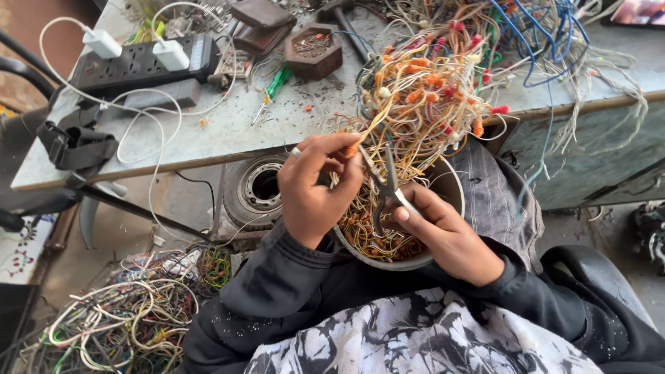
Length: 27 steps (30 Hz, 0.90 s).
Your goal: The person uses pliers to trim the ends of a tangled bundle of multi-colored wires. They repeatedly select individual wires from the bundle, cut them with the pliers, and drop the trimmed pieces into a metal bowl held in their lap.
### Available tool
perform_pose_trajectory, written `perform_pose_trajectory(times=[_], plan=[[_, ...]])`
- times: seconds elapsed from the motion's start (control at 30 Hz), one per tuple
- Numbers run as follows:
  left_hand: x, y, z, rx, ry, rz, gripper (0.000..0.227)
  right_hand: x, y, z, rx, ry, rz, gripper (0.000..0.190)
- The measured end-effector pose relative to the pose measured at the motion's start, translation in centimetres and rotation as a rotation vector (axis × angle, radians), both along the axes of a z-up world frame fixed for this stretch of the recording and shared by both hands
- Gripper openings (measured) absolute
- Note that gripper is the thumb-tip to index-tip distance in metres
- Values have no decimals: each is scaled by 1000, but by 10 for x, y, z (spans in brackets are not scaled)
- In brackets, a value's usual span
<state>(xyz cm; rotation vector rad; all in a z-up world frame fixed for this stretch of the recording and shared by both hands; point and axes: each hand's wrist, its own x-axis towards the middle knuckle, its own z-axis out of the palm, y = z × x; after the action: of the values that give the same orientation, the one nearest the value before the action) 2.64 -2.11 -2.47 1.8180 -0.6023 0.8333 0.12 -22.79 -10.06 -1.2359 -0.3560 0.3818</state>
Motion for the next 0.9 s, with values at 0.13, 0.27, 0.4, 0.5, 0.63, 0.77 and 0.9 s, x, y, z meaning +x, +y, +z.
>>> perform_pose_trajectory(times=[0.13, 0.27, 0.4, 0.5, 0.63, 0.77, 0.9], plan=[[0, -2, 1, 26, -2, 20, 24, 1, 2, -3, 57, 25, -12, 31], [3, 0, 1, 132, -42, 67, 22, 1, 1, -7, 81, 42, -29, 34], [2, -2, 1, 155, -47, 78, 22, 3, 2, -10, 87, 38, -13, 32], [2, -4, -1, 128, -48, 79, 24, 5, 2, -13, 72, 56, -49, 34], [0, -1, -4, 126, -80, 44, 24, 7, 2, -16, 57, 0, -38, 32], [0, 1, -7, 145, -125, 31, 23, 7, 2, -18, 46, -16, -39, 31], [0, 0, -4, 207, -33, 37, 33, 6, 3, -16, 41, -21, -47, 32]])
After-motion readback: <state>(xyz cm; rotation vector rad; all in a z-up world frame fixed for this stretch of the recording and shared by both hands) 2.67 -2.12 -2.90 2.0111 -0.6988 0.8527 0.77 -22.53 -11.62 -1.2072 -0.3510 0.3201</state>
